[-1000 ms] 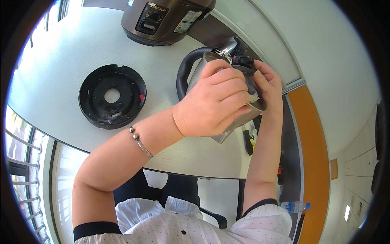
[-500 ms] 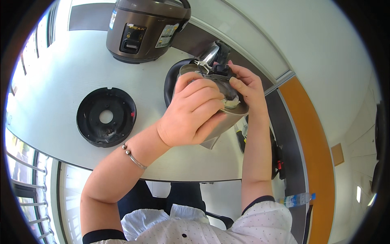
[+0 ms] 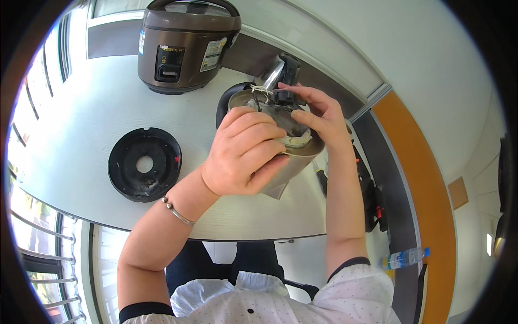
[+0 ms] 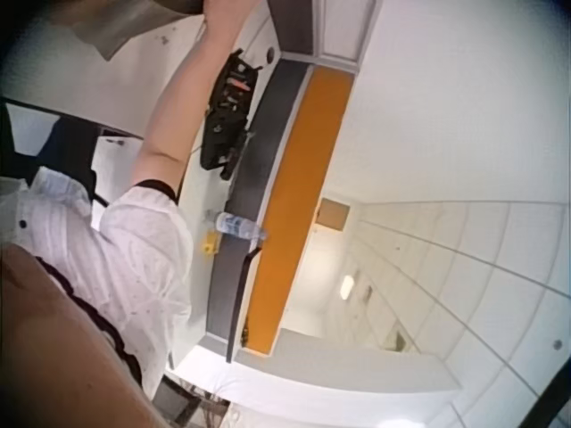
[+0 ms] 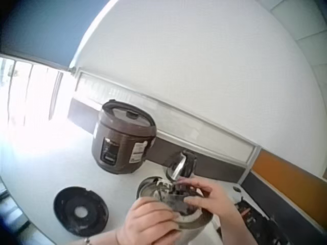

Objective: The person disassembles the base of an electric kettle, removes the heating element, and uses a screwdriver to adjust internal components. The person then reassembles the kettle base.

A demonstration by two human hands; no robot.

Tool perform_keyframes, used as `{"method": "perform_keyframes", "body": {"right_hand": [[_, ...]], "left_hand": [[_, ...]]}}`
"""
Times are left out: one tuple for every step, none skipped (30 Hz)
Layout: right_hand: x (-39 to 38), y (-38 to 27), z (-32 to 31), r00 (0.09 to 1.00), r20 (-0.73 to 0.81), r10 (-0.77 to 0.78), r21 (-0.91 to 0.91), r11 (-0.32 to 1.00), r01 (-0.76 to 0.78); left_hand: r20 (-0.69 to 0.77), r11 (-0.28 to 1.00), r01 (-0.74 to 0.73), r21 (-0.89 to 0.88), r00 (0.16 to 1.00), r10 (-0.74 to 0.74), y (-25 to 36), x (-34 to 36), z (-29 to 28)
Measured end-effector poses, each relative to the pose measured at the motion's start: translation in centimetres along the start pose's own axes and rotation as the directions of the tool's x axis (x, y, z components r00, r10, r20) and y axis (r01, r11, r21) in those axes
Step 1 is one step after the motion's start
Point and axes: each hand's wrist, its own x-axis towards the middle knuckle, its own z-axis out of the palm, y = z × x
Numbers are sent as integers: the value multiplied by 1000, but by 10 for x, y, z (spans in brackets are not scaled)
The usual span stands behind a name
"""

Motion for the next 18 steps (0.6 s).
{"method": "perform_keyframes", "body": {"right_hand": [[-1, 1, 0, 1000, -6, 17, 22, 1000, -17], [-2, 1, 0, 999, -12, 35, 45, 998, -34], [-3, 2, -1, 998, -18, 53, 67, 996, -51], [-4, 3, -2, 999, -17, 45, 84, 996, -44], [-5, 4, -4, 999, -16, 38, 101, 994, -36], [-6, 5, -5, 999, -15, 30, 117, 993, -28], [-7, 6, -6, 999, -41, 22, 128, 992, -17], [-9, 7, -6, 998, -66, 14, 138, 990, -5], [-10, 7, -7, 996, -92, 7, 147, 989, 7], [-12, 5, -6, 990, -133, 38, 172, 985, -15], [-15, 0, -4, 982, -173, 70, 198, 980, -35], [-18, -3, -2, 972, -211, 103, 224, 973, -55], [-21, -6, 2, 955, -265, 137, 233, 970, -74], [-24, -8, 7, 933, -316, 170, 244, 965, -93], [-27, -9, 12, 909, -365, 203, 256, 960, -111], [-31, -8, 15, 892, -400, 209, 242, 963, -117], [-35, -5, 18, 875, -433, 215, 230, 965, -123], [-39, -1, 21, 857, -465, 220, 219, 967, -129]], "left_hand": [[2, 1000, -1, 5, 1000, 1, -1, 0, 0], [4, 1000, -2, 10, 1000, 2, -1, 0, 0], [6, 1000, 0, 9, 1000, 0, 0, 0, 1], [8, 1000, -1, 8, 1000, 1, 0, 0, 1], [9, 1000, -1, 7, 1000, 1, 0, 1, 1], [-1, 1000, 2, 7, 1000, -2, -1, 1, 2], [-8, 1000, 4, 9, 1000, -4, -2, 1, 1], [-15, 1000, 7, 11, 1000, -7, -3, 2, 1], [-20, 1000, 8, 20, 1000, -7, -4, 2, 1], [-25, 999, 11, 32, 1000, -10, -5, 2, 1], [-31, 999, 13, 44, 999, -12, -6, 2, 1], [-19, 999, 12, 49, 1000, -11, -5, 2, 1], [-8, 998, 10, 56, 1000, -9, -4, 2, 1], [3, 998, 7, 63, 1000, -7, -4, 3, 0], [-2, 998, 4, 66, 1000, -4, -5, 3, 0], [-4, 998, 1, 65, 1000, 0, -5, 2, 1], [-6, 998, -2, 65, 1000, 3, -5, 3, 0], [10, 998, 0, 62, 1000, -1, -5, 4, -1]]}}
